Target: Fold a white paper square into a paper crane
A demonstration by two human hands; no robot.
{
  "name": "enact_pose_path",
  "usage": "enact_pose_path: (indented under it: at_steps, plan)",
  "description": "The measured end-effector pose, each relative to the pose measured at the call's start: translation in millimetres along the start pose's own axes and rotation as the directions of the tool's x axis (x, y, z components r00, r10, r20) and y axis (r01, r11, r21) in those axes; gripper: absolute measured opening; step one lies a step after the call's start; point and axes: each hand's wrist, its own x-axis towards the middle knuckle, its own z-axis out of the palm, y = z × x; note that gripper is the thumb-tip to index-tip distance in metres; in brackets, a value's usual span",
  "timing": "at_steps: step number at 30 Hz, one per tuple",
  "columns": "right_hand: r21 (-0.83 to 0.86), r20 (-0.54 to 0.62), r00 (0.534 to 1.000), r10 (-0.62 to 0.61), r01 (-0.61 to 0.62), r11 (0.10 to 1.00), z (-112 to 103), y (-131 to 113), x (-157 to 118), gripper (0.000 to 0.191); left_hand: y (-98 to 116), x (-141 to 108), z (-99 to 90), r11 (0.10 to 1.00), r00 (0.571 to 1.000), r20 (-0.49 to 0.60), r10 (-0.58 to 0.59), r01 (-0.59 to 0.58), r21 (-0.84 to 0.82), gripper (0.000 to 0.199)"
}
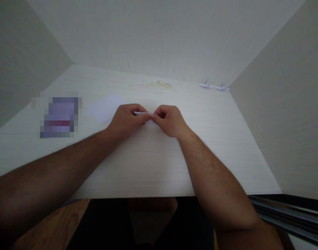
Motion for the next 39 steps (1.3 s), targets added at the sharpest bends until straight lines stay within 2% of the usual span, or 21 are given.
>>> enact_pose_path:
  at_steps: [7, 17, 21, 23, 25, 27, 29, 31, 33, 36, 39]
  plan:
    - [0.009, 0.023, 0.999, -0.024, 0.023, 1.0, -2.5, 2.3, -0.1, 0.025, 1.1, -0.5, 0.9, 1.0, 1.0, 0.021, 0.006, -0.006, -0.02, 0.017]
    - [0.01, 0.055, 0.998, 0.019, -0.019, 1.0, -7.5, 1.2, -0.1, 0.019, 2.1, 0.2, 0.2, 0.997, 0.999, 0.032, -0.017, 0.019, -0.069, 0.015]
    - [0.014, 0.049, 0.999, 0.006, -0.006, 1.0, -7.2, 5.3, 2.4, 0.017, -2.6, 3.0, 2.0, 0.988, 0.999, 0.046, -0.017, 0.024, -0.149, 0.018]
    - [0.05, 0.026, 0.999, -0.025, 0.023, 0.998, -6.0, 7.7, 3.6, 0.016, -5.6, 6.0, 3.0, 0.964, 0.999, 0.035, -0.025, 0.034, -0.265, 0.032]
    - [0.088, -0.046, 0.994, -0.095, 0.098, 0.991, -4.7, 8.6, 4.0, 0.014, -7.5, 9.5, 2.7, 0.908, 0.997, 0.039, -0.069, 0.079, -0.412, 0.05]
    - [0.084, -0.141, 0.972, -0.187, 0.2, 0.976, -4.0, 7.4, 3.3, 0.012, -7.6, 12.1, 0.9, 0.846, 0.985, 0.109, -0.131, 0.168, -0.506, 0.061]
    - [0.051, -0.2, 0.946, -0.256, 0.271, 0.961, -3.7, 4.9, 1.5, 0.01, -6.3, 12.6, -1.4, 0.797, 0.961, 0.215, -0.175, 0.267, -0.542, 0.059]
    - [0.031, -0.212, 0.934, -0.287, 0.299, 0.954, -3.1, 2.4, -0.5, 0.009, -4.9, 11.1, -3.0, 0.754, 0.933, 0.31, -0.184, 0.336, -0.564, 0.044]
    - [0.04, -0.2, 0.935, -0.294, 0.307, 0.951, -1.7, 1.0, -2.0, 0.007, -4.4, 8.8, -3.2, 0.73, 0.92, 0.358, -0.162, 0.356, -0.584, 0.03]
    - [0.055, -0.184, 0.947, -0.263, 0.277, 0.959, 1.6, 0.8, -2.5, 0.006, -6.5, 6.9, -2.0, 0.721, 0.932, 0.335, -0.138, 0.327, -0.611, 0.041]
    - [0.093, -0.189, 0.966, -0.177, 0.197, 0.976, 4.5, 1.2, -1.9, 0.009, -9.9, 7.7, -0.4, 0.716, 0.953, 0.277, -0.12, 0.276, -0.641, 0.048]
